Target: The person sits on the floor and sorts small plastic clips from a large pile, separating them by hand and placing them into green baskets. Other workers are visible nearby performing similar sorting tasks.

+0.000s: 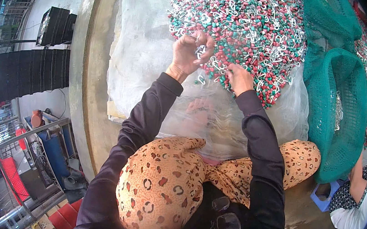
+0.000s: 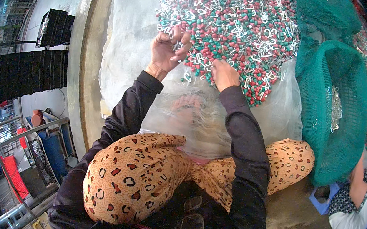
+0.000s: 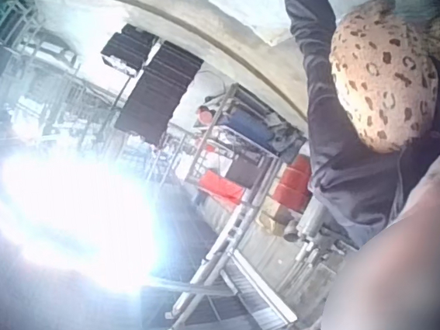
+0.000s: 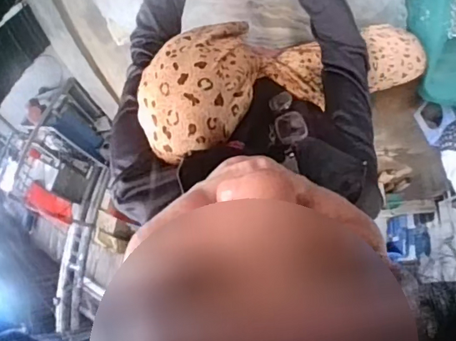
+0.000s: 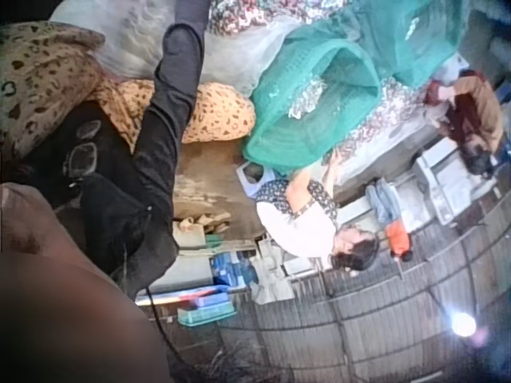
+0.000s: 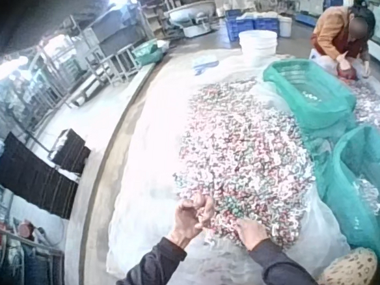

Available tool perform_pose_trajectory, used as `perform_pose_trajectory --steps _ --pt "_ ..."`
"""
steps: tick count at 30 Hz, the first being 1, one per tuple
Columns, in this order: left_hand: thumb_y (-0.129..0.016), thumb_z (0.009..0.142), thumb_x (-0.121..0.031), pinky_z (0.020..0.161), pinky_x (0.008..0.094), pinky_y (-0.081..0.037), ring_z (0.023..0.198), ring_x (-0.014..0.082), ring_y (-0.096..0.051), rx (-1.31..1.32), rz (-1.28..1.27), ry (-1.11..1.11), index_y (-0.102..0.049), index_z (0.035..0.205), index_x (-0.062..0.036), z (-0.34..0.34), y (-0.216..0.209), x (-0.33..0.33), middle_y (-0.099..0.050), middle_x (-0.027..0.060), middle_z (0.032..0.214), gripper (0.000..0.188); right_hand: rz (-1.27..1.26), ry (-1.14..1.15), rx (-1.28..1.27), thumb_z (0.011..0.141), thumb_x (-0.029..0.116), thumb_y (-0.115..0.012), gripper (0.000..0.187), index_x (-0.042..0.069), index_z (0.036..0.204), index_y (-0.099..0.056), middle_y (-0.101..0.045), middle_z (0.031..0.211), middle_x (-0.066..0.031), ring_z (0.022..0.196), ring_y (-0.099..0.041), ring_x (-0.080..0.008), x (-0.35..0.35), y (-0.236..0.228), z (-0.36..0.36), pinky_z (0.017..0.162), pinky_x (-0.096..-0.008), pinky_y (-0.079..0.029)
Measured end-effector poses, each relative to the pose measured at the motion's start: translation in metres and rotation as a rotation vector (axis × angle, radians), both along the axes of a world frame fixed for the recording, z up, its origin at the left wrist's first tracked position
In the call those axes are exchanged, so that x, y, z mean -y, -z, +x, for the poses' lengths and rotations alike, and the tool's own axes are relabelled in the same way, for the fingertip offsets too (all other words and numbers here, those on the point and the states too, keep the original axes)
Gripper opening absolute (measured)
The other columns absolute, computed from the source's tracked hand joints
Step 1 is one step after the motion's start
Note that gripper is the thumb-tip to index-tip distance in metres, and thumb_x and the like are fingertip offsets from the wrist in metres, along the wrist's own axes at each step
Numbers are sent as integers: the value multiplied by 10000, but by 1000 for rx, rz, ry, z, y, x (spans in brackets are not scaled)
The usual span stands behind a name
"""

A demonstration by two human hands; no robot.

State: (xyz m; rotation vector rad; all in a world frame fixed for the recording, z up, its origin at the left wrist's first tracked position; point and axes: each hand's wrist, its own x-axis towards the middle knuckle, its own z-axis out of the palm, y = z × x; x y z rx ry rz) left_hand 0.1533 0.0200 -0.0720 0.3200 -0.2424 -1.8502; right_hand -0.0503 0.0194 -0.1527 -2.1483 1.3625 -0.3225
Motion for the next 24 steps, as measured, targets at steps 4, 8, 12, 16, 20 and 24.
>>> perform_pose_trajectory --steps 4,8,12,16,20,24 --pt "-480 825 -288 330 229 -313 527 193 -487 70 66 35 -472 737 -54 11 2 5 -529 154 819 250 463 266 594 842 237 -659 183 58 874 -647 -582 654 -24 573 -562 -145 11 -23 -20 497 -306 -431" --pt "-507 899 -413 355 194 -268 504 119 -439 337 -14 179 -602 820 -41 11 14 16 -537 84 774 393 1041 285 1039 898 250 -608 181 70 904 -590 -494 645 49 535 -450 -26 14 -46 -49 383 -167 -250" --pt "-636 856 -385 449 258 -379 526 120 -497 1378 -110 246 -632 807 -70 -3 40 13 -556 12 654 318 1114 352 1175 896 214 -610 162 60 940 -588 -593 778 4 565 -501 -25 10 -48 -56 379 -144 -279" --pt "-677 794 -285 583 393 -497 674 284 -641 2354 -801 225 -648 873 -93 -14 75 -7 -646 102 754 210 1111 372 1156 883 143 -604 239 41 1099 -581 -649 920 -56 610 -550 -25 2 -44 -60 389 -130 -326" --pt "-645 820 -274 608 412 -504 712 290 -646 2435 -743 175 -633 872 -76 -14 80 -8 -649 129 799 205 1200 485 1425 873 75 -567 244 37 1114 -559 -642 969 -94 682 -599 -105 -3 -39 -66 438 -163 -396" --pt "-640 838 -330 638 445 -469 727 367 -614 2116 -564 100 -631 844 -42 -12 27 5 -616 179 722 288 1212 731 1765 824 104 -525 207 5 1000 -571 -622 959 -152 889 -625 -297 -16 -37 -67 735 -399 -555"
